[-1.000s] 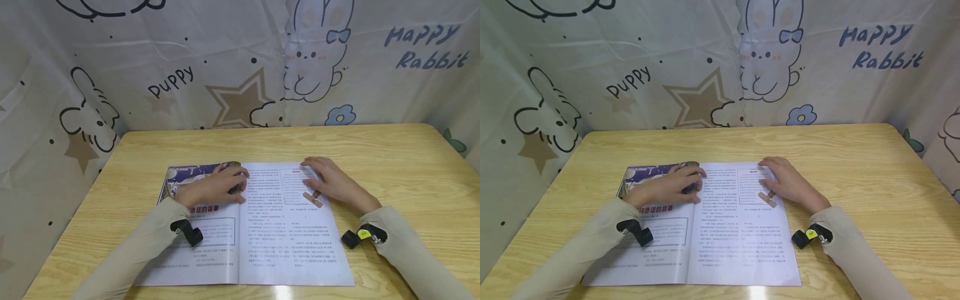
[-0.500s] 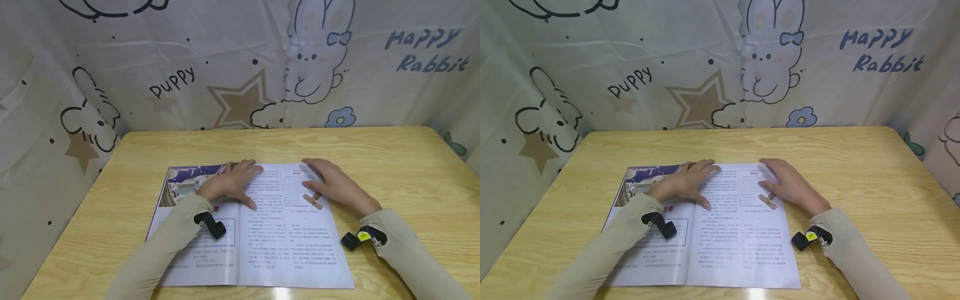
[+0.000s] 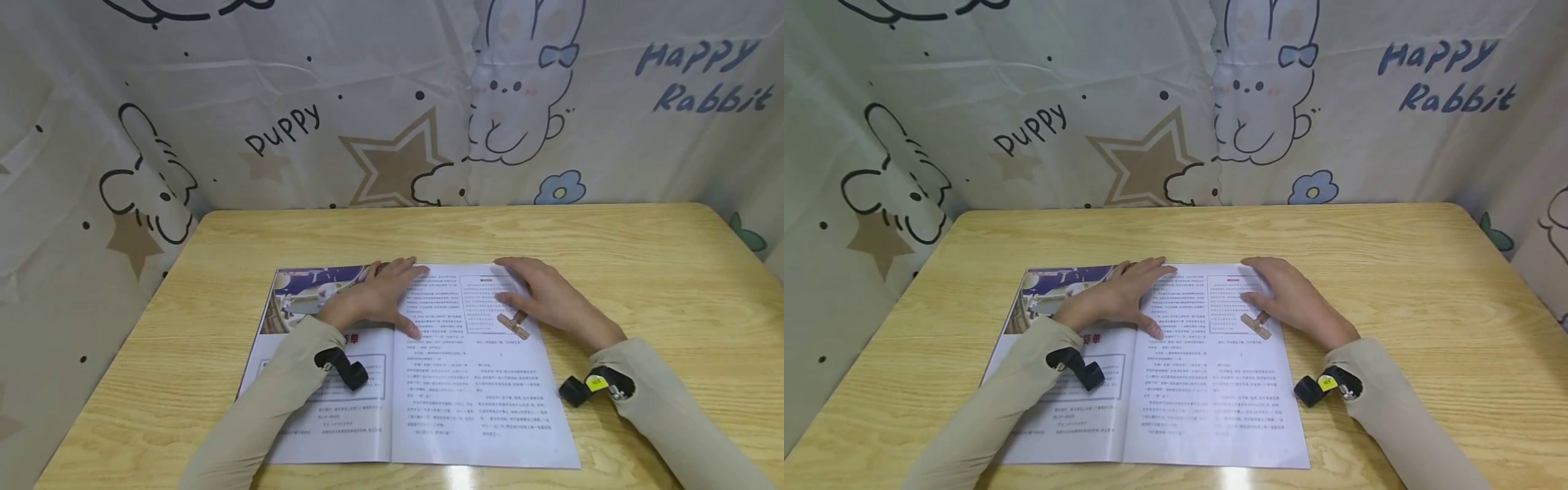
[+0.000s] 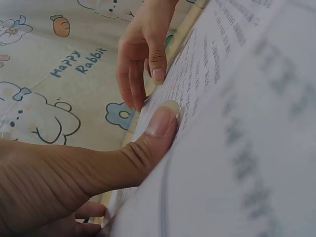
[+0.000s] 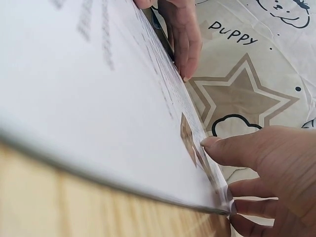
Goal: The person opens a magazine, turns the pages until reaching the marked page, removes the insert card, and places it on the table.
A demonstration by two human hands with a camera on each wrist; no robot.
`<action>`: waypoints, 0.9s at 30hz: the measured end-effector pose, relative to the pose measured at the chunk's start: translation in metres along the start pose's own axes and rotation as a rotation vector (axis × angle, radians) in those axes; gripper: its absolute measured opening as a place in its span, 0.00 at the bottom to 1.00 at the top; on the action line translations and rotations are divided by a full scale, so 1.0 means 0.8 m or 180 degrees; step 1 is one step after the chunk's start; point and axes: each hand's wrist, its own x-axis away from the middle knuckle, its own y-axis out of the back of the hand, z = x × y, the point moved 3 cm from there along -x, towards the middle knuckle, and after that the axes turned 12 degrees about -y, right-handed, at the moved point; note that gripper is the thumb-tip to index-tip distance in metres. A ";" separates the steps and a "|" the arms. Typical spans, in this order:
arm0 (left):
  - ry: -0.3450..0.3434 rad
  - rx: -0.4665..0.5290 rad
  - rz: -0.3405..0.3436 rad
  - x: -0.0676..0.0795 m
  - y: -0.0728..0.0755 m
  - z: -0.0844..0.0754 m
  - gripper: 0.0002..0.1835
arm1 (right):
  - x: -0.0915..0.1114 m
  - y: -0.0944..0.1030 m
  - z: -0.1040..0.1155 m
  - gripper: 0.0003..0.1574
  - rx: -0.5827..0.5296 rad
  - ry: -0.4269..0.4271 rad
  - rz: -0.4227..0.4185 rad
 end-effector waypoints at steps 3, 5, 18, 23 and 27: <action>0.0019 0.0041 -0.0034 0.002 -0.001 -0.001 0.63 | 0.000 -0.001 0.001 0.34 0.0002 0.0015 0.0007; 0.0020 0.0056 -0.0044 0.003 -0.001 -0.002 0.63 | 0.000 -0.002 0.001 0.33 0.0009 0.0012 0.0015; -0.0072 -0.0143 -0.0194 0.005 0.002 -0.007 0.60 | 0.003 0.004 0.002 0.29 0.0145 0.0187 -0.0198; -0.0089 -0.0122 -0.0183 0.005 0.002 -0.006 0.60 | 0.001 0.005 0.003 0.30 0.0146 0.0197 -0.0214; -0.0112 -0.0138 -0.0177 0.006 0.003 -0.005 0.60 | -0.001 0.004 0.003 0.31 0.0133 0.0176 -0.0235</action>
